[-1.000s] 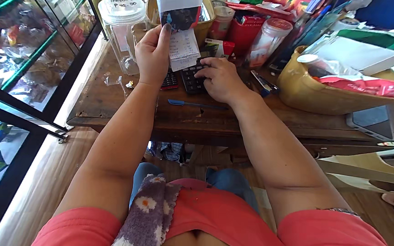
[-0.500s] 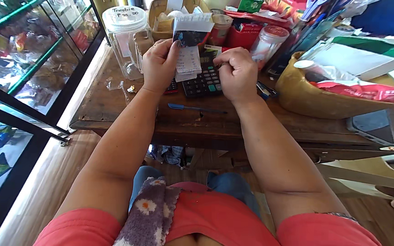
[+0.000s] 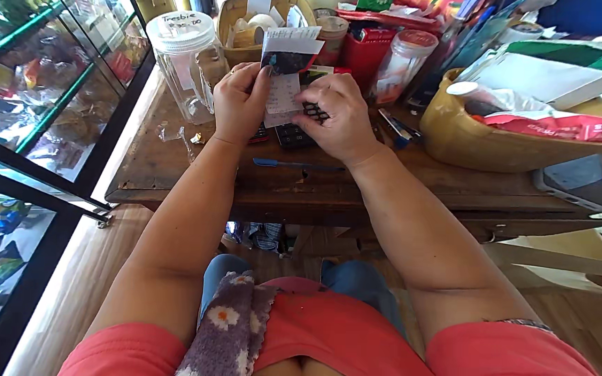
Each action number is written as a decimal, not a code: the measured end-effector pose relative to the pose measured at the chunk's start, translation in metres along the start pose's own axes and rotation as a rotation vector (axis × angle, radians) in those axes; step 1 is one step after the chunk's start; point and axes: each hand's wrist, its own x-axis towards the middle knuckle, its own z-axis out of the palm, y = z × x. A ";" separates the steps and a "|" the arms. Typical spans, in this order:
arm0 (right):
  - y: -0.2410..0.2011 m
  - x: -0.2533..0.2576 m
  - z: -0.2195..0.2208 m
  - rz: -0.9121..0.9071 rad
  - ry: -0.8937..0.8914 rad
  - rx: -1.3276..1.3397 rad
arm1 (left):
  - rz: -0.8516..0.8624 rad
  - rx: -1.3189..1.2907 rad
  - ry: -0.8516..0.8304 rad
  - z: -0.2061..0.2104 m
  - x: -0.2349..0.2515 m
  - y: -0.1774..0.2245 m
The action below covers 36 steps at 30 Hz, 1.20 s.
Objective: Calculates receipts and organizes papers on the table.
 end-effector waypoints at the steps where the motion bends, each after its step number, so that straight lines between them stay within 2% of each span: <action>1: 0.000 0.000 0.000 -0.005 0.002 -0.005 | 0.003 -0.005 0.004 0.000 0.000 -0.001; 6: 0.000 0.000 0.000 0.005 0.041 0.004 | 0.019 -0.021 0.000 0.001 0.000 -0.001; 13: 0.003 0.001 -0.004 0.080 0.116 0.144 | 0.057 -0.065 -0.113 -0.001 -0.002 0.000; 21: -0.002 0.002 -0.010 0.201 0.060 0.346 | 0.059 -0.090 -0.164 -0.002 -0.002 -0.001; 26: -0.003 0.003 -0.009 0.220 0.139 0.299 | 0.073 -0.107 -0.192 -0.003 -0.002 -0.001; 30: -0.003 0.006 -0.013 0.319 0.213 0.242 | 0.135 -0.179 -0.259 -0.002 -0.002 -0.003; 33: -0.004 0.006 -0.015 0.347 0.238 0.246 | 0.104 -0.225 -0.303 0.000 -0.003 -0.002; 36: -0.002 0.007 -0.013 0.342 0.241 0.273 | 0.063 -0.137 -0.294 0.002 -0.003 0.001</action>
